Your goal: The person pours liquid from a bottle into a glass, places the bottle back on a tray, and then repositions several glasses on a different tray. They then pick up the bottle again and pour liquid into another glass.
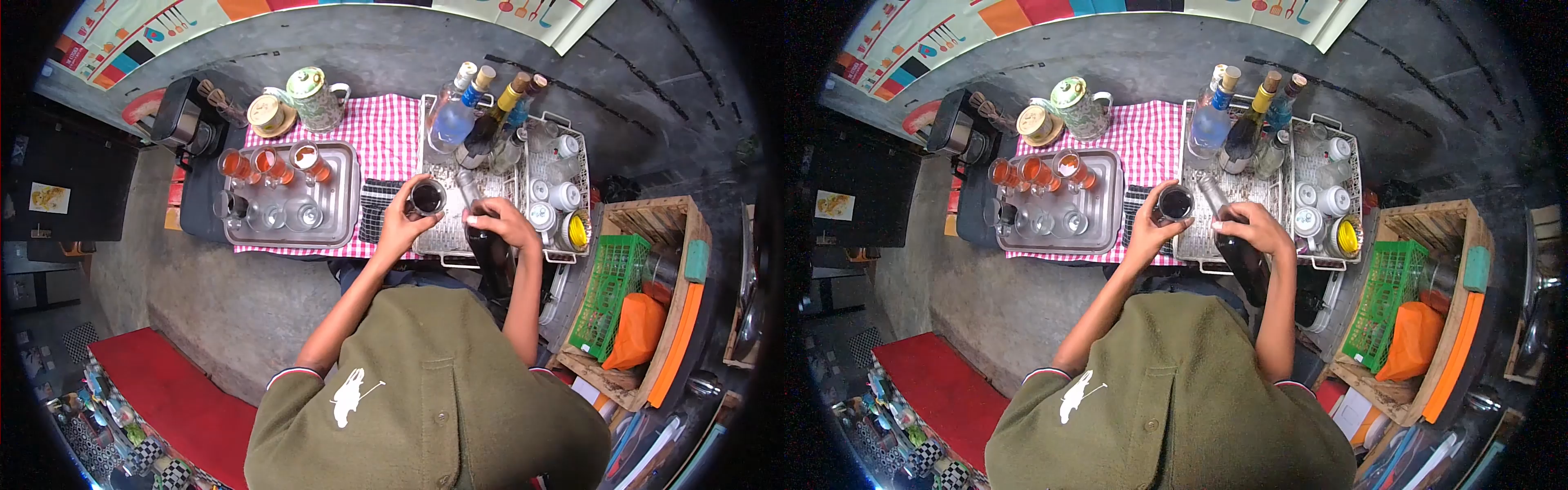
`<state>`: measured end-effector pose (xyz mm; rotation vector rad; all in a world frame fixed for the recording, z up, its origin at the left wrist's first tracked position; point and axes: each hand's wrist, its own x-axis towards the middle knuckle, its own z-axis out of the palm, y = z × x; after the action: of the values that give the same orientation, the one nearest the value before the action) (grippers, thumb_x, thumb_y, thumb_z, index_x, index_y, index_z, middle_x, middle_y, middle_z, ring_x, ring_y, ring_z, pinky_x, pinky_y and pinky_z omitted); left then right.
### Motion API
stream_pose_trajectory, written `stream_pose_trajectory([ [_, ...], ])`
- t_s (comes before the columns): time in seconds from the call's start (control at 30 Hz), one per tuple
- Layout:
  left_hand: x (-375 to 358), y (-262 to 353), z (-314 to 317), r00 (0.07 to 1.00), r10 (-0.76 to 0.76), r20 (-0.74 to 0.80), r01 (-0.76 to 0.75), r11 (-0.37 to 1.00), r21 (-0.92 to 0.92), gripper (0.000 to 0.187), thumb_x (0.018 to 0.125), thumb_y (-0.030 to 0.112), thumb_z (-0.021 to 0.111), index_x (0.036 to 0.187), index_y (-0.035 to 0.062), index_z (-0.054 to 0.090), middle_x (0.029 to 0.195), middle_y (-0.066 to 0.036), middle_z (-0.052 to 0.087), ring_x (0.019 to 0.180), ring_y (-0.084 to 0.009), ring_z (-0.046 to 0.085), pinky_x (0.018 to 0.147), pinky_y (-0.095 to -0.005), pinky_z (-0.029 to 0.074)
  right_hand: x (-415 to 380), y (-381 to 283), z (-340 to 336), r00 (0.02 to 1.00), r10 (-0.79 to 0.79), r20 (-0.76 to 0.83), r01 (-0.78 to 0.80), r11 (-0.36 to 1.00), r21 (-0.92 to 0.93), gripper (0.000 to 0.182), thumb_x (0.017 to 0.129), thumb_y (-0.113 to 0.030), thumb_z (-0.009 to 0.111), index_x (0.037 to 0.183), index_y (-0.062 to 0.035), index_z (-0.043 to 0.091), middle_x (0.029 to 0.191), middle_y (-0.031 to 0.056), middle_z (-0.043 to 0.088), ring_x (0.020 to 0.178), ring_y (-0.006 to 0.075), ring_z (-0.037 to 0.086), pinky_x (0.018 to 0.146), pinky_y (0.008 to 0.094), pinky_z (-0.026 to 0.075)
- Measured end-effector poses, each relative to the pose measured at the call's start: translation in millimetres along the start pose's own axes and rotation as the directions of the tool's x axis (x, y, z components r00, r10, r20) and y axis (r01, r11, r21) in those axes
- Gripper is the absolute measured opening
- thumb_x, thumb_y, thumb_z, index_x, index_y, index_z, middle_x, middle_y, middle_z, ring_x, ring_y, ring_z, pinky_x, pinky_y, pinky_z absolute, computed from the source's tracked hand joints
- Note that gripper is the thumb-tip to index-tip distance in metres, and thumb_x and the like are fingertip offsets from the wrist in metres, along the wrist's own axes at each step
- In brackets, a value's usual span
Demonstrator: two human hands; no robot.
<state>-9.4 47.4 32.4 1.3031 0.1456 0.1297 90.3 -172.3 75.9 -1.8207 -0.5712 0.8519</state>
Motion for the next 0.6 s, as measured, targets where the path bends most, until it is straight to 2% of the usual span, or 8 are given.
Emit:
stream_pose_trajectory([
  [0.07,0.3,-1.1,-2.2,1.0,-0.005,-0.002,0.005,0.999,-0.038,0.073,0.077,-0.002,0.08,0.142,0.0025,0.047,0.123,-0.006,0.061,0.111,-0.0136,0.061,0.096,-0.029,0.051,1.9,4.3,-4.9,0.998,-0.042,-0.054,0.044,0.998,0.05,0.038,0.085,-0.033,0.072,0.097,0.0027,0.07,0.087,0.0048,0.067,0.083,0.0124,0.059,0.08,0.0307,0.046],
  [0.17,1.3,4.8,-4.1,0.999,0.01,-0.035,-0.011,1.0,-0.01,0.074,0.076,-0.002,0.08,0.142,0.003,0.047,0.123,-0.007,0.061,0.112,-0.0143,0.061,0.098,-0.0294,0.051,3.7,0.0,-11.4,0.992,-0.073,-0.101,0.083,0.991,0.1,0.034,0.088,-0.029,0.066,0.098,0.0027,0.069,0.095,0.0075,0.069,0.094,0.0157,0.063,0.09,0.0308,0.045],
  [0.2,0.9,8.3,-4.7,0.998,-0.028,-0.047,0.028,1.0,-0.013,0.075,0.075,-0.002,0.081,0.142,0.0033,0.047,0.124,-0.007,0.06,0.113,-0.0146,0.06,0.099,-0.0297,0.05,4.4,-3.4,-11.8,0.987,-0.086,-0.134,0.101,0.989,0.107,0.034,0.088,-0.03,0.066,0.099,0.002,0.068,0.096,0.0087,0.069,0.094,0.0161,0.063,0.092,0.0311,0.045],
  [0.3,2.2,4.7,-8.4,0.997,0.042,-0.067,-0.04,0.999,0.029,0.073,0.078,-0.002,0.079,0.143,0.0032,0.047,0.123,-0.006,0.062,0.106,-0.0118,0.063,0.092,-0.0261,0.052,4.9,-14.0,-9.4,0.951,-0.131,-0.279,0.181,0.97,0.162,0.033,0.089,-0.03,0.068,0.099,0.0008,0.069,0.091,0.0034,0.068,0.088,0.0128,0.061,0.084,0.0299,0.045],
  [0.47,0.3,6.2,-8.3,0.997,0.045,-0.065,-0.041,0.997,0.063,0.073,0.078,-0.002,0.079,0.143,0.0042,0.047,0.121,-0.006,0.062,0.107,-0.0118,0.062,0.092,-0.0265,0.052,19.7,-3.5,-9.8,0.848,-0.238,-0.473,0.327,0.938,0.115,0.028,0.09,-0.027,0.07,0.102,-0.0017,0.07,0.098,0.0053,0.07,0.094,0.0128,0.064,0.091,0.0297,0.047],
  [0.6,-0.7,4.7,-7.2,0.997,0.036,-0.071,-0.031,0.997,0.075,0.073,0.078,-0.003,0.079,0.143,0.0043,0.048,0.121,-0.006,0.062,0.108,-0.012,0.062,0.092,-0.0269,0.052,29.6,5.6,-2.9,0.787,-0.245,-0.566,0.325,0.945,0.042,0.028,0.089,-0.027,0.071,0.103,-0.0025,0.07,0.097,0.0056,0.071,0.092,0.0139,0.065,0.088,0.0308,0.048],
])
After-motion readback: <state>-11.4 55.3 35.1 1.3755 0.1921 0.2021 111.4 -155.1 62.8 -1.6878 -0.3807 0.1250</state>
